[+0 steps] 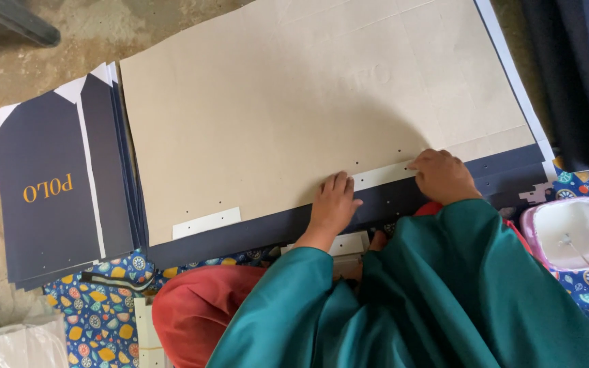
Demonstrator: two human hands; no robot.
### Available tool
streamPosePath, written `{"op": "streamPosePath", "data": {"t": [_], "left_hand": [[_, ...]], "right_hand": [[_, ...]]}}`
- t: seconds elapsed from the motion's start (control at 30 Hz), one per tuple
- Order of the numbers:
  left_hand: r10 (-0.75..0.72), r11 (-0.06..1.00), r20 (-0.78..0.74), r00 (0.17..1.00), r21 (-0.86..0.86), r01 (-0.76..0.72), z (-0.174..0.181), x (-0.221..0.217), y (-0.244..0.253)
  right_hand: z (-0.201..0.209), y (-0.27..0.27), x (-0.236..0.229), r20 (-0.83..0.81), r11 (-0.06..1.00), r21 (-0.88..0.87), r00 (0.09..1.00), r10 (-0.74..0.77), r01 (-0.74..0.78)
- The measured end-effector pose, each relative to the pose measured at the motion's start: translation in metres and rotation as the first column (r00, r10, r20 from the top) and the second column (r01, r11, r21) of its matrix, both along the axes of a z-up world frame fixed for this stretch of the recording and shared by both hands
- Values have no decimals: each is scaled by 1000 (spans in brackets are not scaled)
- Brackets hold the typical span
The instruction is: The person applies adhesive to cardboard strips using a small stick and then presses the strips onto a larger cardboard sheet.
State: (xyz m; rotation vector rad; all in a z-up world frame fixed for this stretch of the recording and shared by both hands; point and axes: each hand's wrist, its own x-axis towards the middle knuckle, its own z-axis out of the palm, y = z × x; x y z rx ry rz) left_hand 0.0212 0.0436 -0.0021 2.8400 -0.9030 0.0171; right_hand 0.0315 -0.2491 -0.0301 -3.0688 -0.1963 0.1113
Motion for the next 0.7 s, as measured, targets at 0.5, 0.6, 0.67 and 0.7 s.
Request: {"op": "streamPosePath", "data": {"t": [0.5,0.6,0.67,0.7], "left_hand": [[75,987,-198,977,-122,-101,8,-19,8],[80,977,-165,983,-183,-110,23,-24,17],[88,977,-146,985,-183,-114,12,-19,20],[74,977,-127,989,-189,-97,6,-18,21]], "right_hand": [[36,120,-20,-45,960,-38,960,275,-276],[23,60,1,65,916,331,974,216,-225],[4,13,14,40,904,420,997,65,-76],[-5,-12,15,2,865,494,994,-106,91]]}}
